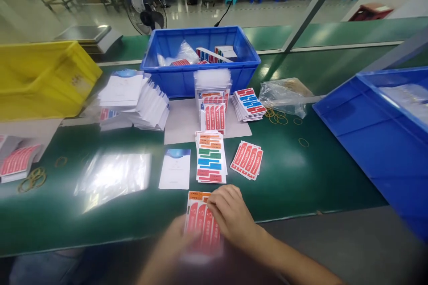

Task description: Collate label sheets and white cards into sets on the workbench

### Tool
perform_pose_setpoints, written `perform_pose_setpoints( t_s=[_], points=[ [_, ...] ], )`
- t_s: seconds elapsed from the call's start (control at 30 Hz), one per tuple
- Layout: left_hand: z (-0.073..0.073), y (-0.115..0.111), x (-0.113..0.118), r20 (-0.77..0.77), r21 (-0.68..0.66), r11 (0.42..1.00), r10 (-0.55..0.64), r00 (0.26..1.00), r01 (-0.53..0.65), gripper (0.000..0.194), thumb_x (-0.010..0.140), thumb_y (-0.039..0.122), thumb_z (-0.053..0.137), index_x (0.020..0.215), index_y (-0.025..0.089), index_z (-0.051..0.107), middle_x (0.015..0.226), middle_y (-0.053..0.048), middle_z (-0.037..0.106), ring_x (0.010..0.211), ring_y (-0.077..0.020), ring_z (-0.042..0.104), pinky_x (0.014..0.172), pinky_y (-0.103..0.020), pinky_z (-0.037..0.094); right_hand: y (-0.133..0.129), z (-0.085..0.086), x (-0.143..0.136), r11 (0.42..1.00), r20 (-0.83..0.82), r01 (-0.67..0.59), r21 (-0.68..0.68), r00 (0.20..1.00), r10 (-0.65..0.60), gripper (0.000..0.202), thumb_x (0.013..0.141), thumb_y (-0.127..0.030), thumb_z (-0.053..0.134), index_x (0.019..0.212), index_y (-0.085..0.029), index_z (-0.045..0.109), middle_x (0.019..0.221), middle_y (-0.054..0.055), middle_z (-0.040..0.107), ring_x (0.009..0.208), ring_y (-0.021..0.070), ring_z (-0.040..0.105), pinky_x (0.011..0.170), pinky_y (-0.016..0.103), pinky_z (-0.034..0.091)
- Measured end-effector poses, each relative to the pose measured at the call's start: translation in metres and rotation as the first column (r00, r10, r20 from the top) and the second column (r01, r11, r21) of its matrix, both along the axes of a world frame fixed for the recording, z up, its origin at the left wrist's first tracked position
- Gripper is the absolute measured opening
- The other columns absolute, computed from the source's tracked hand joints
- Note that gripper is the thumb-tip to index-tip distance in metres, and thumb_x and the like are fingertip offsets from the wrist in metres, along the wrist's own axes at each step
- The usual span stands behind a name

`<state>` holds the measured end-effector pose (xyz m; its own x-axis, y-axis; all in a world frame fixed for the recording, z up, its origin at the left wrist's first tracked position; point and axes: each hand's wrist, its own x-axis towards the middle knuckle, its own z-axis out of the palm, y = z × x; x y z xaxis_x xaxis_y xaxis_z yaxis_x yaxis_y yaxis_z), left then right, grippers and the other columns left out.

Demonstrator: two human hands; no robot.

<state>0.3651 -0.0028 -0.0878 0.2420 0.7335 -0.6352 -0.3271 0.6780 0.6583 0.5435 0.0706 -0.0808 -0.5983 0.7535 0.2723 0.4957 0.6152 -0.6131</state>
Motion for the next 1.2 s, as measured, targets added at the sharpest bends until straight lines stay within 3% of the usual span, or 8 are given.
perform_pose_setpoints(
  t_s=[0.17,0.33,0.57,0.7,0.8,0.97,1.03,1.2],
  points=[
    [-0.001,-0.005,0.007,-0.041,0.060,0.996,-0.059,0.997,0.061,0.043,0.073,0.046,0.072,0.097,0.010,0.068,0.087,-0.012,0.073,0.074,-0.0211,0.067,0.068,-0.029,0.051,0.000,0.004,0.007,0.993,-0.003,-0.062,-0.104,0.998,0.062,0.048,0.092,-0.030,0.056,0.135,-0.019,0.037,0.128,0.016,0.055,0.117,0.0302,0.050,0.095,0.047,0.041],
    [0.017,-0.004,0.012,-0.292,0.149,0.971,-0.136,0.947,0.185,0.042,0.085,0.048,0.054,0.111,0.016,0.066,0.093,-0.008,0.073,0.078,-0.0196,0.065,0.069,-0.026,0.048,-0.003,0.008,0.008,0.917,0.030,-0.109,-0.384,0.991,0.131,0.022,0.088,-0.026,0.061,0.109,-0.023,0.056,0.096,0.005,0.068,0.087,0.0238,0.062,0.077,0.037,0.050],
    [0.065,0.014,-0.008,-0.801,0.229,0.803,-0.166,0.575,0.551,0.027,0.089,0.037,0.048,0.097,0.028,0.072,0.089,-0.004,0.073,0.080,-0.0205,0.064,0.080,-0.027,0.046,0.007,-0.015,0.018,0.867,-0.483,-0.270,-0.418,0.875,0.040,0.013,0.094,-0.028,0.052,0.082,-0.023,0.053,0.082,0.003,0.069,0.080,0.0187,0.063,0.076,0.034,0.049],
    [0.044,0.018,-0.021,-0.881,0.201,0.811,-0.095,0.464,0.549,0.025,0.083,0.032,0.057,0.105,0.026,0.069,0.105,-0.007,0.070,0.095,-0.0237,0.063,0.088,-0.033,0.047,0.015,-0.037,0.027,0.850,-0.454,-0.248,-0.465,0.891,0.012,0.011,0.090,-0.030,0.061,0.098,-0.024,0.062,0.097,0.007,0.071,0.103,0.0239,0.062,0.088,0.040,0.049],
    [0.028,0.016,-0.028,-0.866,0.221,0.807,-0.096,0.490,0.548,0.025,0.084,0.024,0.054,0.105,0.023,0.067,0.110,-0.008,0.068,0.101,-0.0237,0.061,0.090,-0.035,0.048,0.016,-0.044,0.024,0.829,-0.396,-0.248,-0.502,0.917,0.035,0.015,0.090,-0.028,0.061,0.103,-0.024,0.067,0.101,0.007,0.072,0.097,0.0224,0.066,0.084,0.037,0.052],
    [0.035,0.019,-0.063,-0.867,0.261,0.844,-0.008,0.498,0.469,0.046,0.077,0.037,0.066,0.122,0.028,0.058,0.128,-0.006,0.060,0.118,-0.0246,0.054,0.104,-0.038,0.041,0.017,-0.045,0.020,0.827,-0.509,-0.330,-0.454,0.858,0.062,0.015,0.093,-0.025,0.056,0.099,-0.024,0.070,0.096,0.007,0.074,0.090,0.0214,0.070,0.080,0.034,0.056],
    [0.036,0.025,-0.086,-0.918,0.226,0.905,0.075,0.389,0.361,0.045,0.078,0.044,0.063,0.118,0.024,0.058,0.123,-0.008,0.063,0.114,-0.0253,0.057,0.101,-0.039,0.043,0.020,-0.046,0.022,0.818,-0.546,-0.350,-0.456,0.836,0.054,0.015,0.093,-0.025,0.056,0.101,-0.025,0.070,0.098,0.007,0.074,0.092,0.0222,0.070,0.081,0.034,0.057],
    [0.013,0.048,-0.134,-0.980,0.047,0.997,0.059,-0.191,0.066,0.046,0.086,0.046,0.044,0.112,0.010,0.057,0.110,-0.017,0.062,0.093,-0.0282,0.063,0.083,-0.039,0.047,0.024,-0.051,0.021,0.796,-0.468,-0.405,-0.451,0.866,0.175,0.026,0.092,-0.021,0.057,0.115,-0.030,0.067,0.111,0.005,0.072,0.106,0.0237,0.066,0.089,0.037,0.056]
  ],
)
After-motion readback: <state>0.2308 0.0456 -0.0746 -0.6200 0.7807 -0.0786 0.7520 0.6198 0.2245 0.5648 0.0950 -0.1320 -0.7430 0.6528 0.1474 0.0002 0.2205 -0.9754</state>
